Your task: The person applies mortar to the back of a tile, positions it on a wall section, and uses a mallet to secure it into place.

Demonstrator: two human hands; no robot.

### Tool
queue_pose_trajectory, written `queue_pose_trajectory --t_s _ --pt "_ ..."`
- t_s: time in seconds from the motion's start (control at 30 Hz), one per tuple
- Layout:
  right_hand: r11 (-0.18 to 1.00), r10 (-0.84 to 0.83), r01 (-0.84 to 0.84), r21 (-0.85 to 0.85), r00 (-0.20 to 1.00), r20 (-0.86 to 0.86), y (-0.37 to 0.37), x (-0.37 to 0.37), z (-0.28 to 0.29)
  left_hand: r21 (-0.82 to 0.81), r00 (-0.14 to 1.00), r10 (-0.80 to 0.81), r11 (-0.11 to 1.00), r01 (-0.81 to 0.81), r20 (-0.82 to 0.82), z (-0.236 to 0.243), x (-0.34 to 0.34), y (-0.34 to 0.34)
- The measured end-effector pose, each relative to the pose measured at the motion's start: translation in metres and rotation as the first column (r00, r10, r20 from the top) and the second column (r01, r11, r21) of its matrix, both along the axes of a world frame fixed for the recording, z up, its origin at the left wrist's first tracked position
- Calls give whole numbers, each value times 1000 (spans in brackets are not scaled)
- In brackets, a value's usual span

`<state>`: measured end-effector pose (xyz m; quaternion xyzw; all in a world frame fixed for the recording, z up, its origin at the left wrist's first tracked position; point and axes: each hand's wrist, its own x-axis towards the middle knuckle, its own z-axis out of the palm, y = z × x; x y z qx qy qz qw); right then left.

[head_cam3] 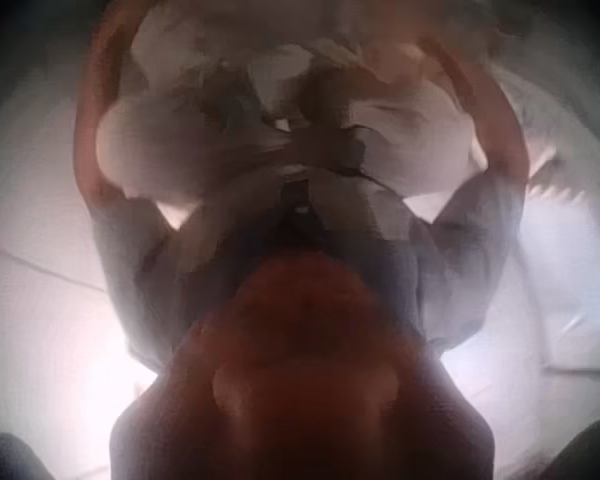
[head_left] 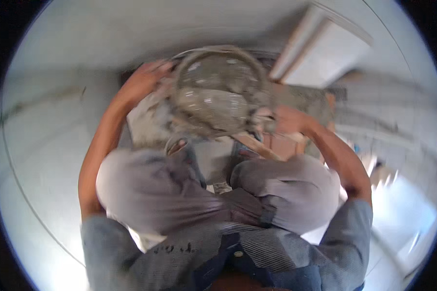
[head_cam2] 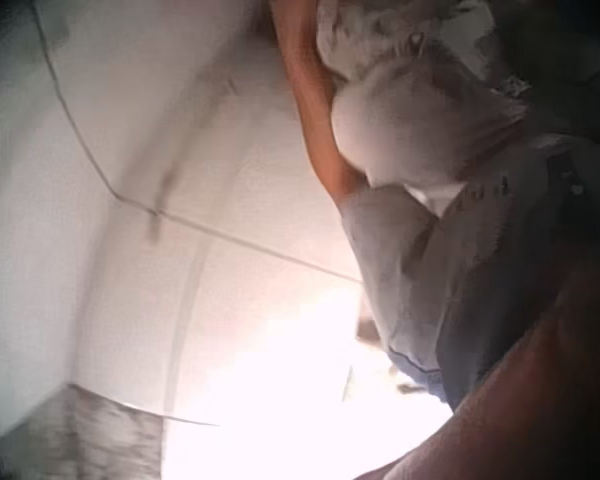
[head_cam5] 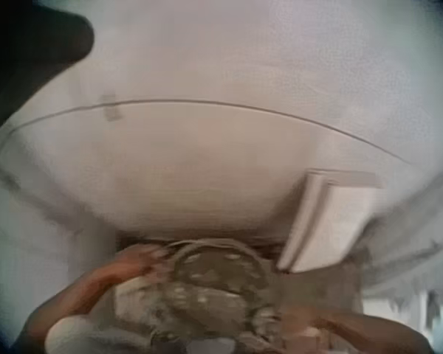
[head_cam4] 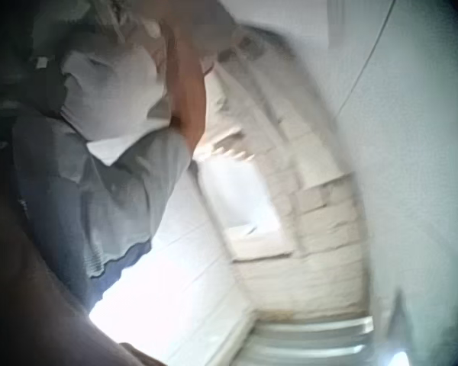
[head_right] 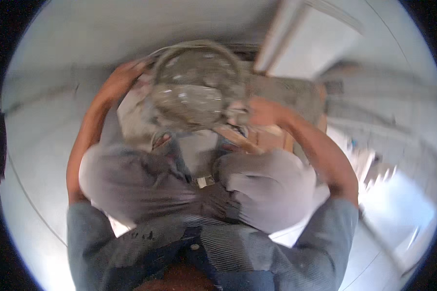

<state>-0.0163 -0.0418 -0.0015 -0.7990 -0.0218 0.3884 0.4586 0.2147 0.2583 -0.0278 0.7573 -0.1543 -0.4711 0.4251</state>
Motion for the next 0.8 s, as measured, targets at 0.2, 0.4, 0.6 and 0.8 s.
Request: queue_pose_trajectory --t_s 0.2,0.4,0.6,0.8 --pt "930 -343 352 107 935 -92 -11 -54 -2 64 986 103 993 -95 -130 4 2 -4" --pt "753 -658 657 38 751 46 -28 -145 12 171 998 24 985 -15 -55 1 13 -38" --pt "290 -939 936 -198 319 129 -30 -254 -10 235 999 18 972 -9 -35 -24 19 -49" --pt "-5 -917 935 -355 138 375 -39 -288 -2 176 991 134 976 -130 -14 -31 5 -56"
